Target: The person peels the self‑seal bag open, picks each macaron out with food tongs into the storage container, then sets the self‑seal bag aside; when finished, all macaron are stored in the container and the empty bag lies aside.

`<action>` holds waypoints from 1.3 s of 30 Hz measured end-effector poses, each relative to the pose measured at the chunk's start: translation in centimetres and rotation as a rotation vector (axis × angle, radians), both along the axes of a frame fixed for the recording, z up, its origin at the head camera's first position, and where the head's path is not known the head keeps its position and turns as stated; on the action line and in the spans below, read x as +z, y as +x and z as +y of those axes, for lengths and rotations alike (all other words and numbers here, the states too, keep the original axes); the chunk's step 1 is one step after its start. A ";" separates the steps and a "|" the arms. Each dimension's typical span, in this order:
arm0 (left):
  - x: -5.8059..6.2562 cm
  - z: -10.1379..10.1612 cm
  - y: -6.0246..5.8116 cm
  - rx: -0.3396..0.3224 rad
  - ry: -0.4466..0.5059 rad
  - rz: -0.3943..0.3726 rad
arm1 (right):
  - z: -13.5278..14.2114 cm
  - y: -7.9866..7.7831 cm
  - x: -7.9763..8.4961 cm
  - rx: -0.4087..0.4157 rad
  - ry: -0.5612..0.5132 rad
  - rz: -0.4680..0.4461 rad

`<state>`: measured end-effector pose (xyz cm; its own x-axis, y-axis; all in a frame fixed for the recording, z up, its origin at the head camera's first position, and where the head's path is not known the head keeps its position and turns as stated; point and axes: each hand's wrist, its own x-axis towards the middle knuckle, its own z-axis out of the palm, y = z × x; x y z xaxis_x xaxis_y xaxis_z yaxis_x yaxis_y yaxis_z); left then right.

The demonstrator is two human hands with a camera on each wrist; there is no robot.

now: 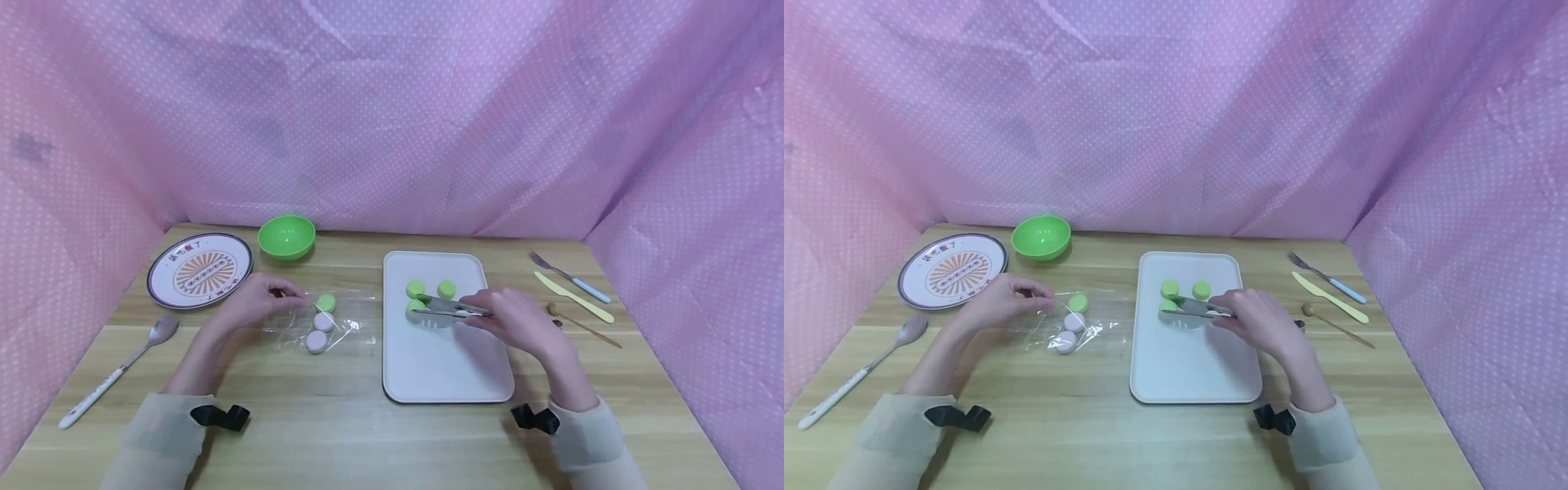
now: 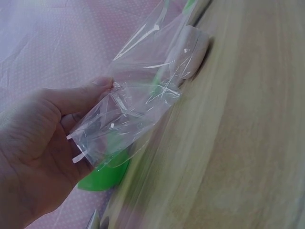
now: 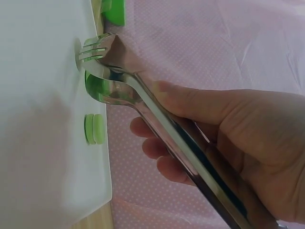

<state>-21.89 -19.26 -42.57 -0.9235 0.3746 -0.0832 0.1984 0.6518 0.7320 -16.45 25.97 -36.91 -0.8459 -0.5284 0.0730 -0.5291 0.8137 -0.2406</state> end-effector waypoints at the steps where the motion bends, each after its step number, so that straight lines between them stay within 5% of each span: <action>1: 0.0 0.0 0.0 0.002 -0.002 0.001 | 0.0 0.0 0.0 -0.003 0.001 -0.005; 39: 0.0 0.1 0.2 -0.001 0.010 0.005 | -0.1 0.0 -0.2 -0.017 0.015 -0.080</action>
